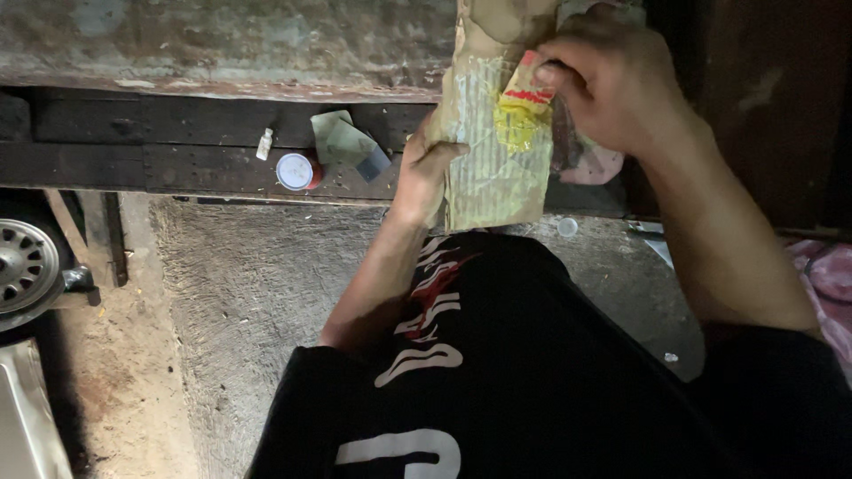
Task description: The person holds a corrugated cardboard piece and repeatedly applies a yellow paste from a small packet onto its surface. The person spreads the paste across the cardboard using the packet as a tool, then sets the cardboard down on a workbench.
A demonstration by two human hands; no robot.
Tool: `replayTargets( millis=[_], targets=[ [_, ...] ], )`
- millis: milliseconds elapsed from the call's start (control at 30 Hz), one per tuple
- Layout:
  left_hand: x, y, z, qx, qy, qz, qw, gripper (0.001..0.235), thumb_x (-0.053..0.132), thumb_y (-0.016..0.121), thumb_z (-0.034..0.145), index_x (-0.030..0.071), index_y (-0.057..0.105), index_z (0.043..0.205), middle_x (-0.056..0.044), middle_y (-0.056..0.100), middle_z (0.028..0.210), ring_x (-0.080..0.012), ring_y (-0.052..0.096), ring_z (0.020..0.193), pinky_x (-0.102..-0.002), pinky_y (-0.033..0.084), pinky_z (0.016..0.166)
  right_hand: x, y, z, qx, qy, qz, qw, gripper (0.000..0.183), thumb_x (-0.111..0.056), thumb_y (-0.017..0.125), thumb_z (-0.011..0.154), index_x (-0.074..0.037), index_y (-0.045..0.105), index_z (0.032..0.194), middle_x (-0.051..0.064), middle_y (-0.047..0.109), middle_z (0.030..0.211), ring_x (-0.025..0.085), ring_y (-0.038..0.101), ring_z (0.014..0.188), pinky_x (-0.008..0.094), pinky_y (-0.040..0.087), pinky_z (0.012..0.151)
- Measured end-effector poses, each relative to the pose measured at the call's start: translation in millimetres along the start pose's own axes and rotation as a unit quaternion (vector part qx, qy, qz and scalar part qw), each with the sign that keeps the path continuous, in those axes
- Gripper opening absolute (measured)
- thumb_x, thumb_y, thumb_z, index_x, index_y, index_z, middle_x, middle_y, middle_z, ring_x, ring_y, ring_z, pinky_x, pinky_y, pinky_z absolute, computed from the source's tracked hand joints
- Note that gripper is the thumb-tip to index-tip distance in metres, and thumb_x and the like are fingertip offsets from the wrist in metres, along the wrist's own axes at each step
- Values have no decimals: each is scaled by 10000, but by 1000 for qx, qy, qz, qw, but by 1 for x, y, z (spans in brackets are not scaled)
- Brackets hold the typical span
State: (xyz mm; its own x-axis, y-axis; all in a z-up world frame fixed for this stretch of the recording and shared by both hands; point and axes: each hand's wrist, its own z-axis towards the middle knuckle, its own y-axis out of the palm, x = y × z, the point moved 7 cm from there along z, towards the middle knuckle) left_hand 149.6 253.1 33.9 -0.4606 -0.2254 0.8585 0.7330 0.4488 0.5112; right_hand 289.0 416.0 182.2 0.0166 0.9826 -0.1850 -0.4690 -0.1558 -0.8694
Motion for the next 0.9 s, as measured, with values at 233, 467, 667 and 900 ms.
replayTargets(
  millis=[233, 467, 667, 900],
  targets=[
    [-7, -7, 3, -4, 31, 27, 999, 573, -90, 552, 904, -65, 494, 1473, -105, 667, 1310, -180, 610, 1209, -312, 456, 1098, -14, -1, 2, 3, -3, 12, 1000, 134, -207, 743, 1109, -75, 736, 1132, 66, 711, 1014, 241, 663, 982, 371, 535, 821],
    [-2, -7, 3, 14, 25, -8, 1000, 557, -105, 538, 906, -66, 518, 1462, -112, 672, 1284, -186, 615, 1185, -323, 467, 1078, -40, -1, -1, 32, 0, -44, 998, 30, -158, 771, 1038, -130, 759, 1035, 7, 720, 1047, 191, 641, 958, 340, 513, 754],
    [4, -7, 4, 36, 31, -16, 999, 530, -96, 555, 906, -64, 528, 1435, -103, 675, 1277, -176, 624, 1179, -318, 471, 1068, -49, -4, -9, 57, -2, -94, 994, 44, -151, 817, 1039, -164, 776, 1047, 24, 682, 1056, 196, 609, 926, 327, 478, 708],
    [9, 0, -1, 13, 38, 38, 998, 512, -96, 558, 909, -49, 531, 1418, -89, 677, 1260, -158, 620, 1169, -303, 468, 1065, -39, 0, -11, 72, 19, -90, 993, 72, -171, 762, 1080, -106, 736, 1098, 59, 658, 1052, 213, 623, 965, 352, 497, 800]
  ],
)
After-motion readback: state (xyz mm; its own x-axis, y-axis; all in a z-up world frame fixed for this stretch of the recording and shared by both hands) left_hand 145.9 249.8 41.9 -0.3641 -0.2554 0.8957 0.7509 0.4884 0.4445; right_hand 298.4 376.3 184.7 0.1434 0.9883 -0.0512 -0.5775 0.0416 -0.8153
